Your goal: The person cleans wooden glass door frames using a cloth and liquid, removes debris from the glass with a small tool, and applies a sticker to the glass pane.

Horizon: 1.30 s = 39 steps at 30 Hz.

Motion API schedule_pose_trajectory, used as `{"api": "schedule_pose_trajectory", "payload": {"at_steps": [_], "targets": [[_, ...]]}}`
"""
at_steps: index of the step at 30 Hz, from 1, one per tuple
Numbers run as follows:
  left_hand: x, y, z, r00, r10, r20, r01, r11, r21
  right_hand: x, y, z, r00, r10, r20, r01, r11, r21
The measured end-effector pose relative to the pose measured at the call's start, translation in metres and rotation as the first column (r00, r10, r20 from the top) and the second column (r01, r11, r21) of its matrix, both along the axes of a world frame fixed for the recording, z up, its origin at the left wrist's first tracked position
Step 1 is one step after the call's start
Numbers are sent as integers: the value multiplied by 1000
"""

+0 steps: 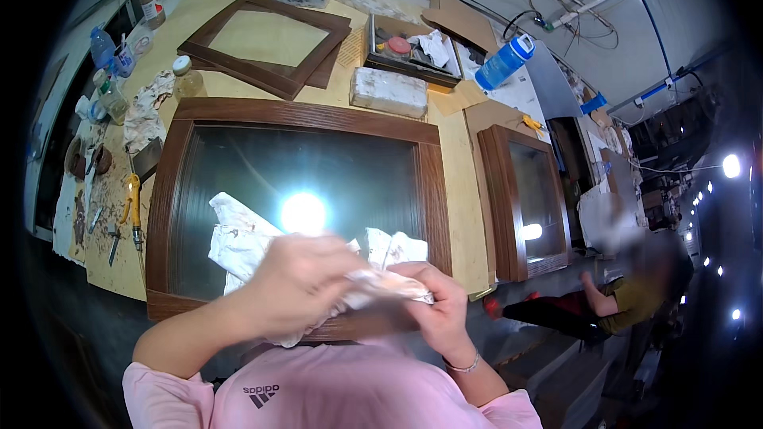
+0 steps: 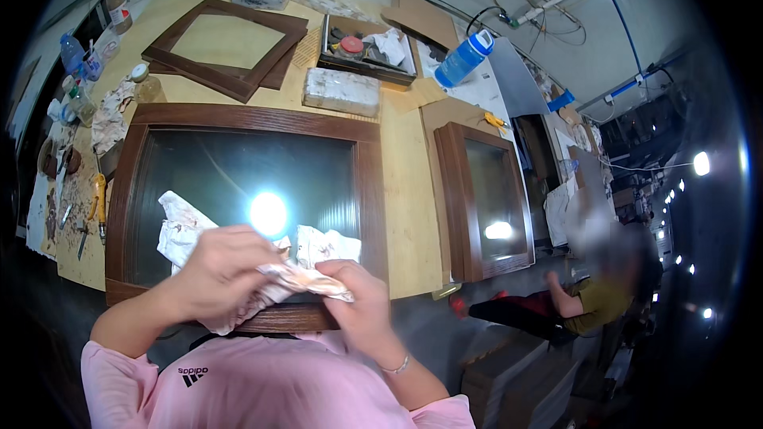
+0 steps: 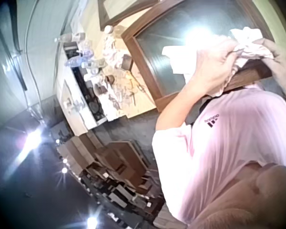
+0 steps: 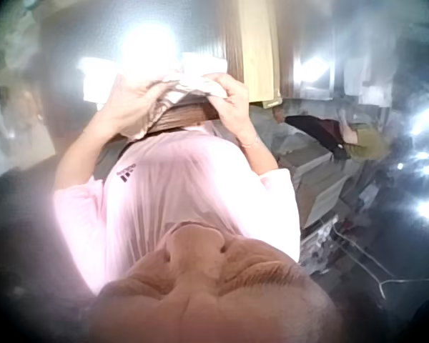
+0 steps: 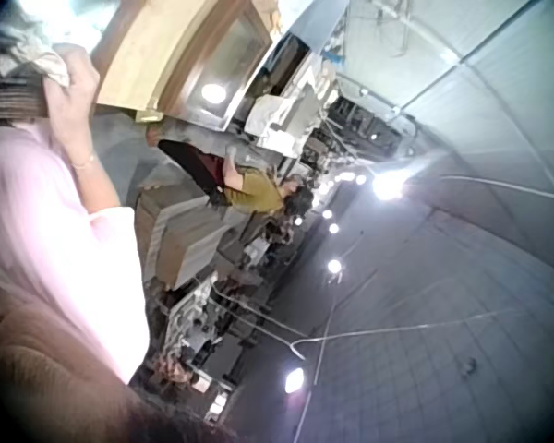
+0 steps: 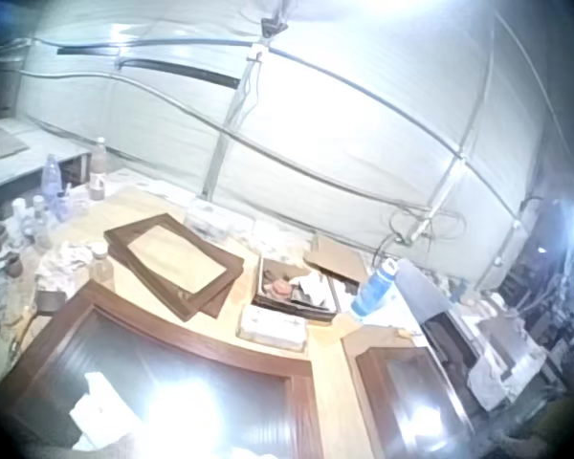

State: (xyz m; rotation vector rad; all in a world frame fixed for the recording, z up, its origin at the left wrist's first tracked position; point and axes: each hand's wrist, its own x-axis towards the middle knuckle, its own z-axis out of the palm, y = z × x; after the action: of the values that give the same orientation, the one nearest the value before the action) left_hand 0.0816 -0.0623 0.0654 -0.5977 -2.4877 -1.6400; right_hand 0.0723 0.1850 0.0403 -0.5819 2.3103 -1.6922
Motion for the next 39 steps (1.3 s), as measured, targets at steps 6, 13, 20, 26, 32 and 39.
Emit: {"api": "schedule_pose_trajectory", "payload": {"at_steps": [6,13,20,26,32,39], "targets": [[3,-48,-11,851,-40,524,-259,836,484,-34,-4,16,970,-115,216,124,992,-27],[-13,-63,-2,883,14,470,-309,771,557,-96,-16,34,960,21,279,93,918,-385],[3,-20,17,974,-220,63,206,962,177,-67,-48,2,863,325,387,-74,839,-539],[-13,7,-5,986,-68,-155,43,986,-159,-37,-42,-16,737,528,421,-44,659,-751],[-80,0,-3,940,330,84,-337,937,90,-30,9,-1,901,47,-431,104,941,321],[-143,48,-65,917,-29,-397,-299,610,-734,-12,26,-23,893,59,-446,241,774,585]]}}
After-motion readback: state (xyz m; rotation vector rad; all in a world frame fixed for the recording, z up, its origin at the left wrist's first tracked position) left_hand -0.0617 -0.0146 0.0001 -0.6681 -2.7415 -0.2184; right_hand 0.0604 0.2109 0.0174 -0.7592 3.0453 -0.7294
